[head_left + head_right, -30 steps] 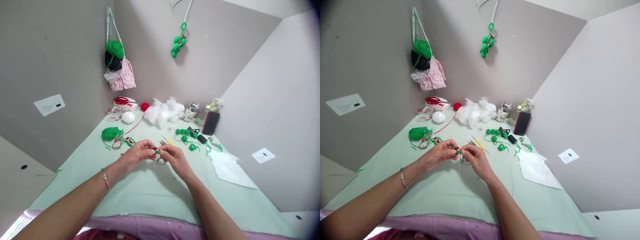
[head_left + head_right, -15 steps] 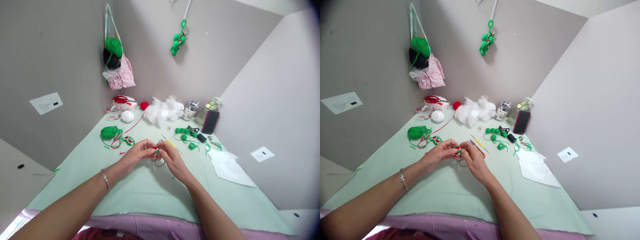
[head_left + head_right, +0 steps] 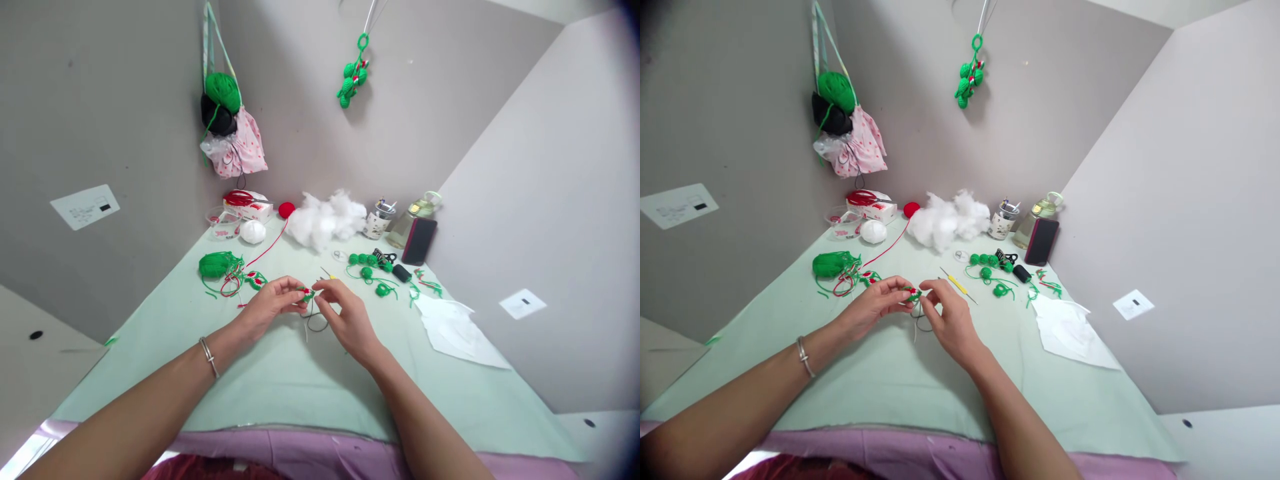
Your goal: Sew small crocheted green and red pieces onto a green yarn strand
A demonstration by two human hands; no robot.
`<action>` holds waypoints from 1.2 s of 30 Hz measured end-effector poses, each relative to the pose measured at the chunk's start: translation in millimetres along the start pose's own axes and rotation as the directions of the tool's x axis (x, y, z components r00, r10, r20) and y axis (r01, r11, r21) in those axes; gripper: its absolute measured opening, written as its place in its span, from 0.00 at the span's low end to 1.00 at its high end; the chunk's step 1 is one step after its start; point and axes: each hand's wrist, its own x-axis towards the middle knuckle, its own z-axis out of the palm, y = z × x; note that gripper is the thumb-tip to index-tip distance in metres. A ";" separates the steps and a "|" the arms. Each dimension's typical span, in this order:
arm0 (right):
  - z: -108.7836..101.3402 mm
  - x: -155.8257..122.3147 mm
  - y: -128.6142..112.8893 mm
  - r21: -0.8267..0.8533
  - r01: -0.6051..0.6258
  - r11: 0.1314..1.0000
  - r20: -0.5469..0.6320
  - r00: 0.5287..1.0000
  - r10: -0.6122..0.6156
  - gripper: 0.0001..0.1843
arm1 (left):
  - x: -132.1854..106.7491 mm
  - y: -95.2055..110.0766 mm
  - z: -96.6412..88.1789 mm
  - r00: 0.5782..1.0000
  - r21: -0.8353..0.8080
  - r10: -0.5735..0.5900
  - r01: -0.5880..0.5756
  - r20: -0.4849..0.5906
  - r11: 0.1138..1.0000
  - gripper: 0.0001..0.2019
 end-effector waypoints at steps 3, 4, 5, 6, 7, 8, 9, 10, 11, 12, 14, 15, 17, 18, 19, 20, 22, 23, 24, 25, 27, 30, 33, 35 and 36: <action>0.3 0.8 0.7 -0.053 0.129 0.990 -0.018 0.991 -0.131 0.06 | 1.3 -2.6 -0.9 1.000 0.018 -0.001 0.001 -0.009 1.000 0.11; 0.8 0.8 0.4 -0.077 0.158 0.984 -0.026 0.987 -0.160 0.06 | 2.1 -3.7 -1.0 1.000 0.032 -0.002 0.002 -0.009 0.999 0.12; 1.1 0.7 -0.7 -0.099 0.181 0.978 -0.039 0.982 -0.186 0.07 | 2.9 -4.5 -1.0 1.000 0.052 0.000 0.000 -0.010 0.999 0.12; 1.0 0.3 -2.8 -0.110 0.200 0.974 -0.060 0.976 -0.207 0.07 | 3.6 -5.1 -1.0 1.000 0.078 0.004 -0.003 -0.015 0.997 0.12; 0.3 -0.2 -5.9 -0.103 0.212 0.972 -0.087 0.971 -0.221 0.07 | 4.2 -5.1 -0.9 1.000 0.108 0.009 -0.006 -0.026 0.994 0.11; -1.3 -0.7 -10.0 -0.072 0.216 0.974 -0.121 0.967 -0.223 0.07 | 4.6 -4.7 -0.8 0.999 0.139 0.013 -0.007 -0.045 0.990 0.11; -3.7 -1.1 -14.5 -0.013 0.203 0.979 -0.162 0.966 -0.202 0.07 | 4.8 -4.0 -0.8 0.997 0.167 0.016 -0.004 -0.070 0.986 0.10; -7.2 -1.2 -19.1 0.077 0.166 0.983 -0.196 0.969 -0.149 0.07 | 4.9 -2.9 -1.0 0.995 0.189 0.017 0.001 -0.095 0.982 0.10; -11.9 -1.0 -23.1 0.197 0.110 0.974 -0.210 0.975 -0.068 0.06 | 5.0 -1.8 -1.4 0.993 0.203 0.018 0.006 -0.117 0.979 0.10; -17.9 -0.3 -25.9 0.330 0.043 0.943 -0.194 0.981 0.023 0.06 | 5.2 -0.8 -2.1 0.991 0.211 0.021 0.008 -0.135 0.977 0.10; -34.7 1.9 -27.0 0.558 -0.069 0.827 -0.120 0.979 0.163 0.07 | 6.4 0.4 -5.0 0.987 0.227 0.031 0.006 -0.160 0.974 0.11; -45.7 3.0 -25.0 0.636 -0.084 0.767 -0.108 0.975 0.196 0.07 | 7.4 0.5 -7.2 0.984 0.239 0.041 0.001 -0.171 0.971 0.11; -72.3 3.9 -17.0 0.722 -0.002 0.692 -0.213 0.951 0.225 0.07 | 10.2 0.0 -12.6 0.976 0.283 0.076 -0.015 -0.204 0.959 0.12; -86.9 3.3 -11.6 0.744 0.084 0.663 -0.317 0.918 0.240 0.08 | 11.7 -0.3 -15.5 0.969 0.313 0.101 -0.025 -0.227 0.949 0.12; -101.5 1.9 -6.0 0.750 0.166 0.640 -0.422 0.866 0.268 0.08 | 13.0 -0.4 -18.2 0.959 0.345 0.129 -0.035 -0.254 0.938 0.11; -115.0 0.1 -0.4 0.738 0.244 0.630 -0.522 0.797 0.303 0.07 | 14.0 -0.2 -20.5 0.947 0.374 0.159 -0.045 -0.280 0.926 0.11; -134.9 -3.4 8.7 0.679 0.336 0.653 -0.670 0.646 0.365 0.04 | 14.8 0.7 -23.0 0.930 0.408 0.198 -0.057 -0.311 0.911 0.11; -139.9 -4.3 11.6 0.654 0.344 0.674 -0.706 0.597 0.380 0.06 | 14.7 1.4 -23.1 0.928 0.409 0.203 -0.061 -0.313 0.910 0.11; -140.9 -4.3 13.3 0.629 0.340 0.699 -0.729 0.571 0.378 0.07 | 14.2 2.0 -22.4 0.931 0.392 0.195 -0.063 -0.308 0.918 0.12; -138.1 -3.1 13.6 0.610 0.325 0.723 -0.735 0.572 0.364 0.06 | 13.6 2.5 -21.2 0.941 0.358 0.173 -0.060 -0.291 0.932 0.12; -122.6 1.3 10.7 0.577 0.272 0.770 -0.708 0.637 0.306 0.03 | 12.0 2.9 -17.9 0.965 0.267 0.114 -0.048 -0.237 0.963 0.13; -85.9 7.1 1.2 0.482 0.077 0.873 -0.513 0.832 0.210 0.03 | 9.9 2.1 -13.9 0.984 0.165 0.062 -0.034 -0.169 0.986 0.15; -50.5 5.8 -7.9 0.146 -0.018 0.989 -0.266 0.962 0.056 0.04 | 8.7 0.8 -12.9 0.986 0.150 0.063 -0.040 -0.153 0.988 0.15; -33.2 2.8 -11.0 -0.118 0.049 0.992 -0.167 0.984 -0.069 0.07 | 7.9 0.1 -13.2 0.988 0.155 0.072 -0.051 -0.133 0.987 0.15; -26.8 1.4 -11.5 -0.227 0.087 0.970 -0.136 0.983 -0.120 0.08 | 7.5 0.0 -13.3 0.989 0.161 0.076 -0.056 -0.124 0.985 0.14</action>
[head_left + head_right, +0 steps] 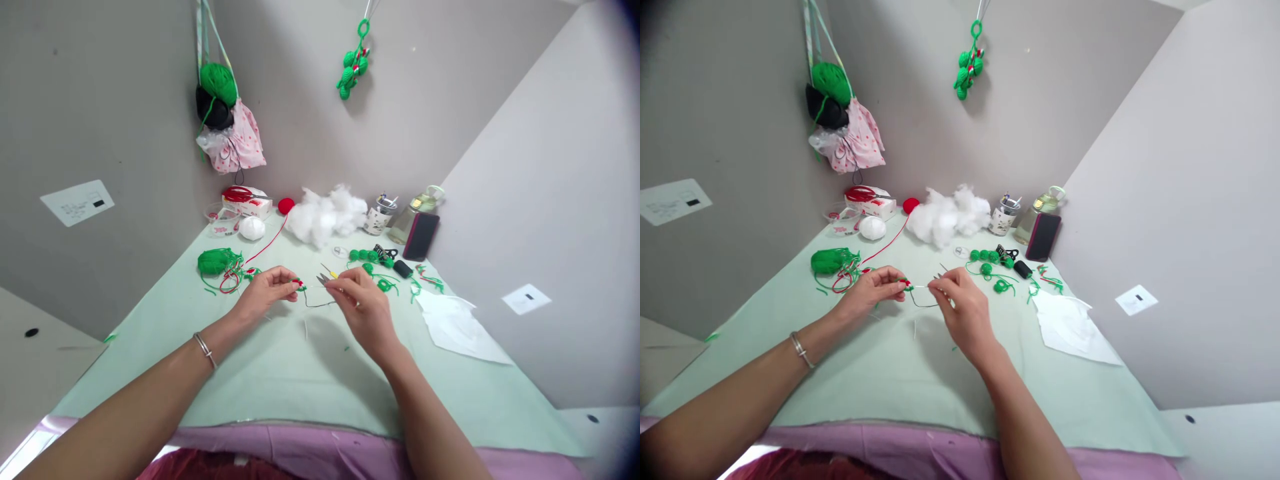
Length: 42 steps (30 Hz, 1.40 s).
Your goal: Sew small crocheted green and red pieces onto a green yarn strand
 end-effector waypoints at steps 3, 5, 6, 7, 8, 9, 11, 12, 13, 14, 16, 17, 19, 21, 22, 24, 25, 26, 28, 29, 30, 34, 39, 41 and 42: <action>10.7 -3.9 -0.9 -0.186 0.099 0.978 0.036 0.995 -0.094 0.11 | -1.3 0.8 0.7 1.000 0.027 0.004 -0.004 0.005 1.000 0.13; 13.6 -4.5 0.7 -0.221 0.128 0.967 0.060 0.991 -0.117 0.12 | -2.1 2.6 2.2 1.000 0.033 0.003 -0.003 0.001 0.999 0.13; 14.3 -4.5 1.6 -0.227 0.136 0.964 0.071 0.990 -0.123 0.12 | -2.5 3.7 3.2 1.000 0.031 0.002 -0.002 0.000 1.000 0.14; 14.6 -4.4 2.3 -0.233 0.140 0.962 0.084 0.989 -0.124 0.12 | -2.8 4.7 4.2 1.000 0.027 0.001 -0.001 -0.002 1.000 0.14; 14.7 -4.3 2.9 -0.240 0.143 0.960 0.095 0.988 -0.123 0.12 | -3.1 5.5 5.0 1.000 0.024 0.000 0.001 -0.001 1.000 0.14; 14.8 -4.1 3.2 -0.248 0.146 0.958 0.103 0.987 -0.124 0.12 | -3.4 6.1 5.6 1.000 0.022 -0.001 0.001 0.001 1.000 0.14; 14.9 -4.0 3.6 -0.265 0.156 0.952 0.117 0.985 -0.129 0.12 | -3.7 6.2 6.0 1.000 0.024 -0.001 0.001 0.006 1.000 0.14; 15.1 -3.9 3.6 -0.272 0.160 0.949 0.122 0.984 -0.131 0.12 | -3.7 5.7 5.8 1.000 0.030 -0.002 0.002 0.007 1.000 0.14; 15.2 -3.9 3.7 -0.279 0.164 0.946 0.128 0.983 -0.133 0.12 | -3.6 5.1 5.4 1.000 0.037 -0.002 0.002 0.007 0.999 0.14; 15.3 -4.0 3.8 -0.285 0.166 0.944 0.133 0.982 -0.133 0.12 | -3.4 4.4 4.9 1.000 0.044 -0.002 0.002 0.006 0.999 0.14; 15.4 -4.3 3.8 -0.295 0.170 0.940 0.147 0.980 -0.131 0.13 | -2.8 2.9 3.9 1.000 0.055 -0.002 0.002 0.007 0.999 0.14; 15.4 -4.6 3.8 -0.298 0.173 0.939 0.153 0.979 -0.132 0.13 | -2.6 2.2 3.4 1.000 0.059 -0.001 0.000 0.008 0.998 0.14; 15.4 -5.2 3.5 -0.301 0.179 0.937 0.168 0.977 -0.133 0.14 | -2.4 1.2 2.7 1.000 0.074 0.006 -0.007 0.013 0.997 0.14; 15.5 -5.7 3.0 -0.309 0.184 0.933 0.188 0.974 -0.129 0.15 | -2.7 0.6 2.4 1.000 0.104 0.018 -0.020 0.018 0.994 0.14; 15.6 -5.8 2.8 -0.314 0.184 0.932 0.200 0.972 -0.125 0.15 | -2.9 0.4 2.3 0.999 0.121 0.026 -0.028 0.021 0.992 0.14; 15.8 -5.8 2.5 -0.313 0.180 0.932 0.218 0.969 -0.113 0.15 | -3.4 0.0 2.4 0.999 0.144 0.035 -0.038 0.026 0.989 0.13; 15.9 -5.6 2.5 -0.307 0.175 0.936 0.224 0.969 -0.107 0.14 | -3.4 -0.3 2.4 0.999 0.145 0.035 -0.039 0.029 0.989 0.13; 15.9 -5.4 2.7 -0.295 0.166 0.941 0.225 0.969 -0.101 0.14 | -3.3 -0.7 2.4 0.999 0.137 0.032 -0.036 0.036 0.990 0.12; 15.5 -4.9 3.8 -0.258 0.147 0.955 0.219 0.972 -0.091 0.13 | -2.7 -1.3 2.0 0.998 0.101 0.019 -0.025 0.059 0.995 0.12; 15.1 -4.7 4.6 -0.236 0.136 0.962 0.214 0.973 -0.085 0.13 | -2.3 -1.4 1.7 0.997 0.078 0.008 -0.014 0.075 0.997 0.13; 14.5 -4.6 5.5 -0.212 0.123 0.970 0.209 0.975 -0.078 0.13 | -2.0 -1.3 1.2 0.996 0.056 -0.007 0.002 0.090 0.998 0.13; 10.3 -3.6 8.9 -0.091 0.043 0.995 0.190 0.981 -0.025 0.12 | -2.0 2.9 -0.7 0.987 -0.014 -0.073 0.075 0.142 0.997 0.14; 6.0 -1.0 9.3 0.046 -0.031 0.998 0.177 0.984 0.022 0.09 | -2.8 6.8 -2.2 0.977 -0.036 -0.097 0.106 0.188 0.994 0.12; 6.1 -0.1 8.5 0.090 -0.054 0.994 0.180 0.983 0.037 0.09 | -2.5 5.8 -2.5 0.976 -0.043 -0.099 0.109 0.193 0.993 0.12; 6.5 0.2 8.0 0.110 -0.066 0.992 0.182 0.982 0.045 0.09 | -2.4 5.2 -2.6 0.976 -0.049 -0.098 0.110 0.195 0.993 0.11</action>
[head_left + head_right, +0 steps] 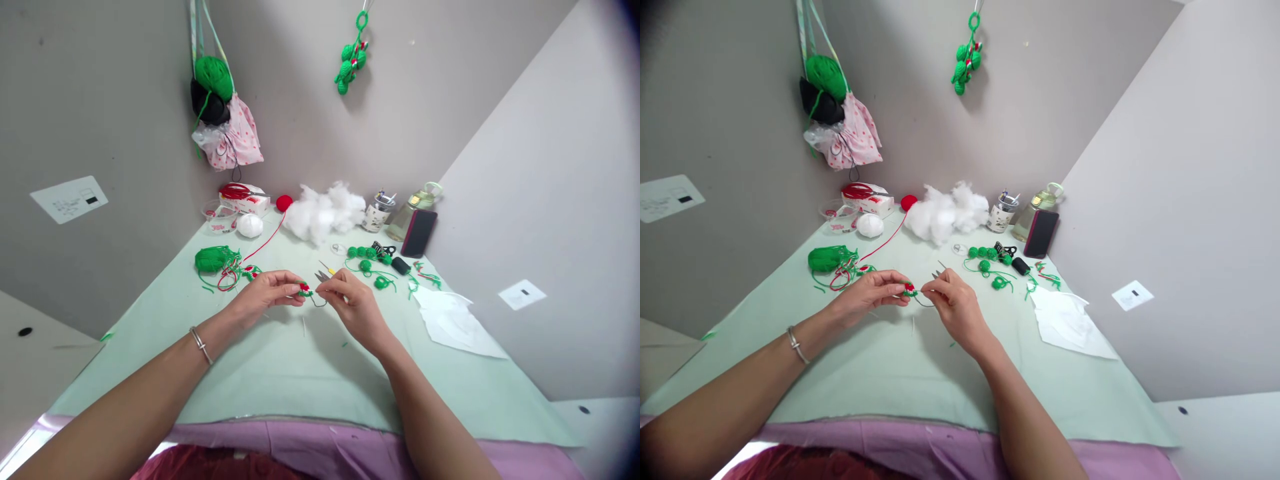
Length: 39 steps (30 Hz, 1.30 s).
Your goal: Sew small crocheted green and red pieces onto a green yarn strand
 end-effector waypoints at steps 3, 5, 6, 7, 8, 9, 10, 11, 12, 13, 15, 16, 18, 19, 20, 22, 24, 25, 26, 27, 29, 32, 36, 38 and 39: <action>1.8 0.5 -1.0 0.043 -0.023 0.999 0.002 1.000 0.023 0.09 | 0.0 -0.7 1.0 1.000 -0.017 -0.002 0.002 0.002 1.000 0.11; 3.3 0.5 -1.3 0.054 -0.024 0.998 0.006 1.000 0.023 0.08 | -0.5 -0.2 2.5 1.000 -0.028 -0.009 0.009 0.003 1.000 0.11; 4.1 0.5 -1.3 0.054 -0.022 0.998 0.010 1.000 0.022 0.08 | -0.8 0.0 3.3 1.000 -0.033 -0.016 0.016 0.005 0.999 0.11; 5.0 0.6 -1.0 0.053 -0.019 0.998 0.011 1.000 0.019 0.08 | -1.1 0.1 4.1 1.000 -0.038 -0.021 0.021 0.007 0.999 0.11; 5.9 0.7 -0.4 0.051 -0.020 0.999 0.009 1.000 0.019 0.08 | -1.3 0.0 4.8 1.000 -0.045 -0.025 0.025 0.010 0.999 0.11; 6.9 0.8 0.3 0.046 -0.027 0.999 -0.003 1.000 0.027 0.07 | -1.4 -0.3 5.3 1.000 -0.052 -0.025 0.026 0.010 0.998 0.11; 7.9 0.9 1.2 0.041 -0.043 0.998 -0.020 0.999 0.044 0.06 | -1.5 -0.9 5.8 1.000 -0.061 -0.024 0.025 0.010 0.998 0.11; 8.9 1.0 2.1 0.035 -0.063 0.997 -0.041 0.997 0.065 0.05 | -1.4 -1.5 6.2 1.000 -0.070 -0.020 0.021 0.008 0.997 0.11; 9.8 1.1 2.9 0.033 -0.085 0.996 -0.063 0.994 0.087 0.04 | -1.4 -2.3 6.6 1.000 -0.079 -0.016 0.016 0.003 0.997 0.11; 10.7 1.0 3.3 0.037 -0.101 0.994 -0.084 0.991 0.104 0.03 | -1.2 -3.0 7.1 1.000 -0.086 -0.011 0.011 -0.006 0.996 0.11; 12.5 0.6 2.5 0.066 -0.106 0.992 -0.103 0.988 0.112 0.04 | -0.8 -4.4 8.2 1.000 -0.094 -0.005 0.002 -0.027 0.996 0.12; 13.4 0.2 1.3 0.080 -0.090 0.993 -0.103 0.990 0.098 0.05 | -0.5 -5.0 8.7 0.999 -0.097 -0.002 -0.002 -0.037 0.995 0.12; 16.1 -0.9 -2.1 0.068 -0.027 0.997 -0.094 0.995 0.033 0.07 | 0.1 -6.2 10.0 0.999 -0.103 0.005 -0.010 -0.054 0.995 0.13; 17.8 -1.5 -3.6 0.035 0.020 0.999 -0.087 0.996 -0.017 0.08 | 0.3 -6.8 10.6 0.998 -0.106 0.009 -0.015 -0.060 0.994 0.13; 19.9 -2.0 -4.7 -0.016 0.073 0.997 -0.081 0.994 -0.074 0.08 | 0.5 -7.5 11.3 0.998 -0.109 0.013 -0.020 -0.064 0.994 0.13; 24.6 -3.0 -4.6 -0.155 0.169 0.973 -0.073 0.981 -0.182 0.09 | 0.7 -8.9 12.6 0.997 -0.109 0.023 -0.030 -0.072 0.994 0.13; 28.7 -3.8 -1.9 -0.300 0.223 0.928 -0.035 0.969 -0.244 0.10 | 1.0 -10.3 14.0 0.996 -0.085 0.033 -0.041 -0.087 0.996 0.13; 30.2 -4.2 -0.2 -0.366 0.238 0.900 -0.002 0.967 -0.256 0.10 | 1.2 -11.0 14.7 0.995 -0.064 0.036 -0.042 -0.095 0.997 0.13; 31.1 -4.7 1.3 -0.426 0.247 0.870 0.033 0.966 -0.258 0.10 | 1.4 -11.6 15.3 0.994 -0.041 0.037 -0.041 -0.103 0.998 0.13; 31.5 -5.5 2.2 -0.477 0.256 0.841 0.064 0.964 -0.258 0.11 | 1.7 -12.3 15.9 0.993 -0.018 0.038 -0.040 -0.108 0.999 0.13; 31.2 -7.4 0.5 -0.554 0.278 0.785 0.077 0.956 -0.284 0.12 | 2.6 -13.9 16.4 0.992 0.025 0.048 -0.046 -0.115 0.999 0.13; 28.9 -10.4 -14.4 -0.551 0.343 0.761 0.011 0.915 -0.404 0.12 | 4.4 -17.1 15.4 0.988 0.094 0.081 -0.068 -0.135 0.993 0.12; 13.6 -12.9 -50.2 -0.186 0.372 0.909 0.112 0.928 -0.356 0.11 | 7.4 -20.3 11.4 0.982 0.131 0.090 -0.069 -0.163 0.989 0.12; -6.3 -18.0 -63.1 0.124 0.200 0.972 0.212 0.952 -0.223 0.09 | 8.8 -19.7 8.9 0.977 0.121 0.102 -0.080 -0.189 0.989 0.12; -19.6 -22.8 -65.8 0.263 0.099 0.960 0.243 0.956 -0.165 0.09 | 9.4 -18.7 7.6 0.972 0.118 0.110 -0.087 -0.208 0.989 0.12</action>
